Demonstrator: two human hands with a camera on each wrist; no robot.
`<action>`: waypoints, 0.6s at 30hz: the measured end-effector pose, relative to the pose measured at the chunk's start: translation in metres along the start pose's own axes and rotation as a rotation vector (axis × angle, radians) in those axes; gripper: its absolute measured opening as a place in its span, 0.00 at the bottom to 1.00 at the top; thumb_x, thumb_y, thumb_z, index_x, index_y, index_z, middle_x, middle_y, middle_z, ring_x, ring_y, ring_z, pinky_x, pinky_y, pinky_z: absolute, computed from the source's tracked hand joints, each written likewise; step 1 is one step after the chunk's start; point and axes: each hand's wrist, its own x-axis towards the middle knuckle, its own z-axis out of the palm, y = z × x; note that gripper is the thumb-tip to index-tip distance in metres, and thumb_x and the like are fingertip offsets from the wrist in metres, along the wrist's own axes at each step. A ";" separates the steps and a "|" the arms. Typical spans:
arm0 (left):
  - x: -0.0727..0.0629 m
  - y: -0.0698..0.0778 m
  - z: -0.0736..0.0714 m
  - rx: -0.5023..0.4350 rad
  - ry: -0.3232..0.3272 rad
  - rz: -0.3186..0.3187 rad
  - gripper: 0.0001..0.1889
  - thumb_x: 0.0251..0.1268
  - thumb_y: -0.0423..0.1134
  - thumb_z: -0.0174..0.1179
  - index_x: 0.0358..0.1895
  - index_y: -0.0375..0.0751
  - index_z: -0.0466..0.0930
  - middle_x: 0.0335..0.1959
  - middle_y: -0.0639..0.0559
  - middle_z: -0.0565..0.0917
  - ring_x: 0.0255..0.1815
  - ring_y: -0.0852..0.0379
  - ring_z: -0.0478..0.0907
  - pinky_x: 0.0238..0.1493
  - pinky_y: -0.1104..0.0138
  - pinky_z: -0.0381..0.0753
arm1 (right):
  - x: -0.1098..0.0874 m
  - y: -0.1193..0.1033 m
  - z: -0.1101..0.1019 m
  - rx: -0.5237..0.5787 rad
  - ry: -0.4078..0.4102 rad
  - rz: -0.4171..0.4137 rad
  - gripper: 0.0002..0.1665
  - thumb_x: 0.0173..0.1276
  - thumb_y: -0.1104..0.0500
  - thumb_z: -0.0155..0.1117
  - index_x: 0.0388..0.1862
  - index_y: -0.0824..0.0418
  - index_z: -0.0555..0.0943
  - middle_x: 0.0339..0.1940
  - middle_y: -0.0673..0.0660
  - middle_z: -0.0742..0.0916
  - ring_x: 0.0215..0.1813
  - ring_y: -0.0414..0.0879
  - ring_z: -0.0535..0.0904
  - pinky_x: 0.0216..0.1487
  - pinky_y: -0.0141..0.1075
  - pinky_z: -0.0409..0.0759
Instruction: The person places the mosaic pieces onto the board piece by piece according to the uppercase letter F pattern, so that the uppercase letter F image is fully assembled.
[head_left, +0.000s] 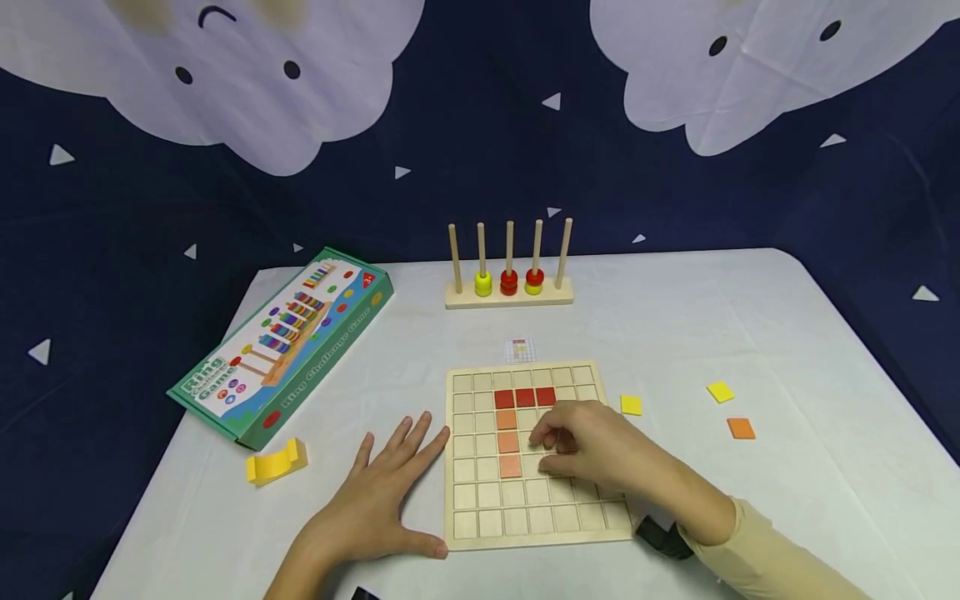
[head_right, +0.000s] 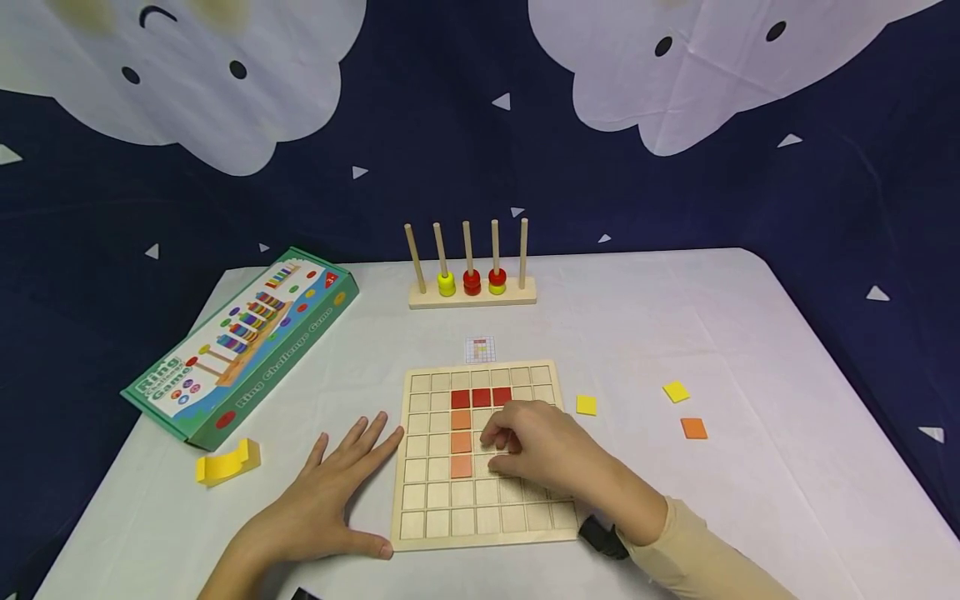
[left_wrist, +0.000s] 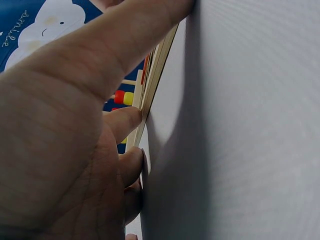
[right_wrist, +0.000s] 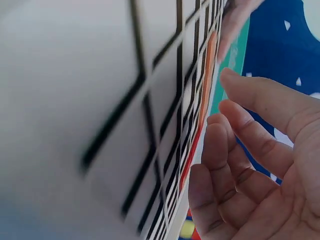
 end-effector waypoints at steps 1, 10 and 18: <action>0.000 0.000 0.000 0.001 0.000 0.000 0.69 0.39 0.77 0.78 0.88 0.63 0.54 0.92 0.54 0.49 0.92 0.39 0.45 0.82 0.25 0.37 | -0.002 0.002 -0.003 0.009 0.007 0.009 0.11 0.62 0.60 0.83 0.43 0.52 0.90 0.34 0.42 0.88 0.34 0.33 0.77 0.38 0.28 0.79; 0.001 0.000 0.000 0.000 -0.005 -0.006 0.69 0.38 0.77 0.79 0.88 0.63 0.54 0.92 0.54 0.49 0.92 0.39 0.44 0.82 0.24 0.37 | -0.021 0.026 -0.025 0.043 0.065 0.079 0.12 0.63 0.58 0.83 0.45 0.53 0.90 0.33 0.41 0.85 0.35 0.34 0.78 0.38 0.29 0.80; 0.000 0.001 0.000 -0.007 -0.008 -0.014 0.69 0.38 0.77 0.78 0.88 0.64 0.54 0.91 0.53 0.49 0.92 0.39 0.44 0.82 0.24 0.36 | -0.047 0.050 -0.052 -0.021 0.163 0.173 0.13 0.63 0.57 0.83 0.46 0.52 0.91 0.36 0.41 0.88 0.37 0.32 0.80 0.39 0.30 0.83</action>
